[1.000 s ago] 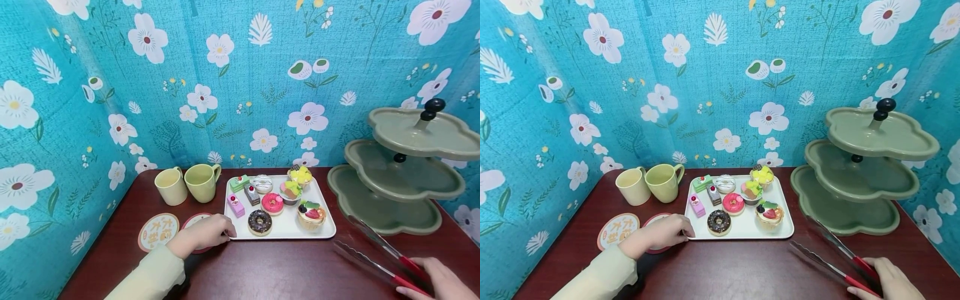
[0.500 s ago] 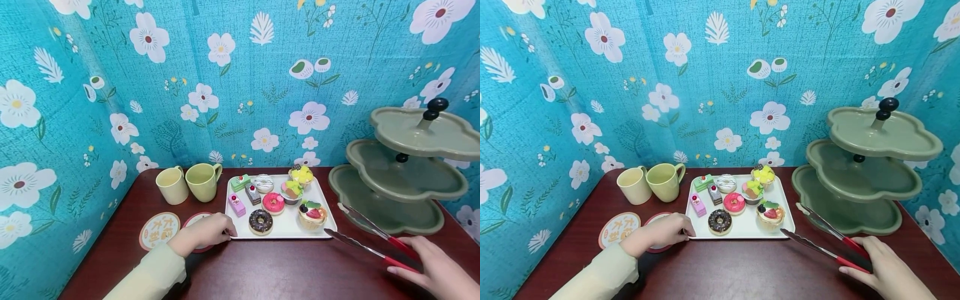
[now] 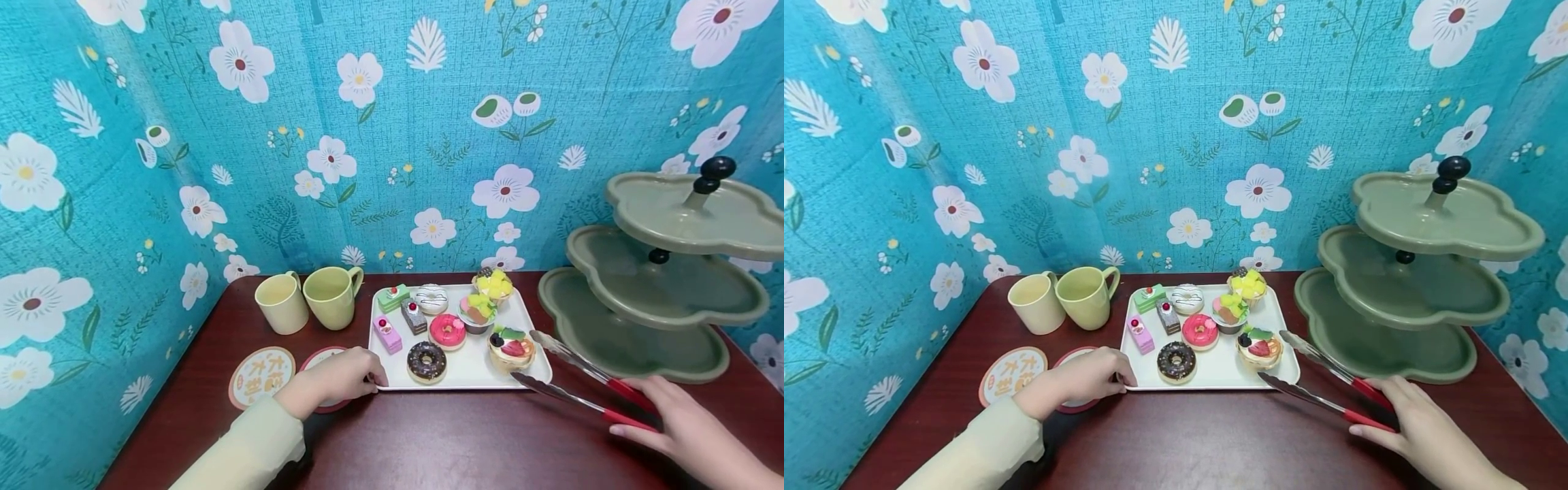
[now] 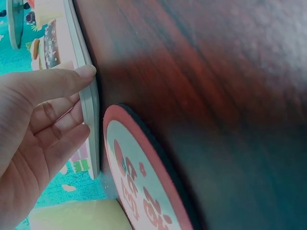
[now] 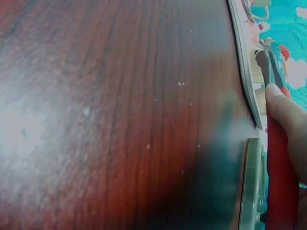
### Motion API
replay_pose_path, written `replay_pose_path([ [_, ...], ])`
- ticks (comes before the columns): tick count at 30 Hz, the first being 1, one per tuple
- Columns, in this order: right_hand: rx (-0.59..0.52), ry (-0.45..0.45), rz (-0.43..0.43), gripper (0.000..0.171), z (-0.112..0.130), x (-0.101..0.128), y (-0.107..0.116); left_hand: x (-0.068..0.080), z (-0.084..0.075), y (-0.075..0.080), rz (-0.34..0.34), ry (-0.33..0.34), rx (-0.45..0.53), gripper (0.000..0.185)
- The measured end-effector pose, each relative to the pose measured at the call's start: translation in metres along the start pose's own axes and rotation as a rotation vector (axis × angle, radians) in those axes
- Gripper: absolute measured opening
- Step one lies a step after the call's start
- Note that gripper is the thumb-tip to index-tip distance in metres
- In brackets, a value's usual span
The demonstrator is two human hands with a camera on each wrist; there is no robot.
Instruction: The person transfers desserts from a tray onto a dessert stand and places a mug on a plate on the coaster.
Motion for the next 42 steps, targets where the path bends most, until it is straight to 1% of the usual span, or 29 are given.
replay_pose_path([
  [4, -0.002, 0.007, -0.002, 0.076, 0.005, -0.004, -0.003, 0.0, 0.0, 0.0, 0.005, 0.004, 0.0, 0.016],
  [6, 0.002, 0.02, -0.018, 0.075, 0.008, -0.004, -0.004, 0.0, 0.0, 0.001, 0.006, 0.005, 0.001, 0.015],
  [9, 0.014, 0.064, -0.073, 0.073, 0.013, -0.006, -0.004, -0.001, 0.0, 0.002, 0.005, 0.006, 0.002, 0.015],
  [13, 0.019, 0.15, -0.167, 0.068, 0.022, -0.007, -0.001, 0.0, 0.0, 0.003, 0.004, 0.007, 0.006, 0.015],
  [15, 0.015, 0.172, -0.182, 0.067, 0.025, -0.009, -0.001, 0.0, 0.001, 0.003, 0.006, 0.02, 0.008, 0.015],
  [21, -0.003, 0.179, -0.159, 0.063, 0.03, -0.014, -0.004, 0.001, 0.002, 0.001, 0.018, 0.061, 0.023, 0.015],
  [24, -0.005, 0.167, -0.13, 0.062, 0.031, -0.015, -0.007, 0.001, 0.002, 0.0, 0.023, 0.061, 0.023, 0.015],
  [28, -0.008, 0.147, -0.091, 0.062, 0.03, -0.017, -0.01, 0.001, 0.002, -0.002, 0.017, 0.042, 0.021, 0.014],
  [35, 0.008, 0.189, -0.122, 0.058, 0.036, -0.018, -0.009, 0.001, 0.001, -0.002, 0.004, 0.005, 0.009, 0.017],
  [42, 0.028, 0.217, -0.135, 0.057, 0.036, -0.022, -0.008, 0.0, 0.001, -0.001, 0.005, 0.007, 0.013, 0.015],
])
Point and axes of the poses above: each hand's wrist, its own x-axis away from the middle knuckle, its own y-axis out of the back of the hand, z = x × y, the point moved 8 cm from there along -x, towards the middle knuckle, and after that the axes turned 7 degrees about -z, right-handed, at the moved point
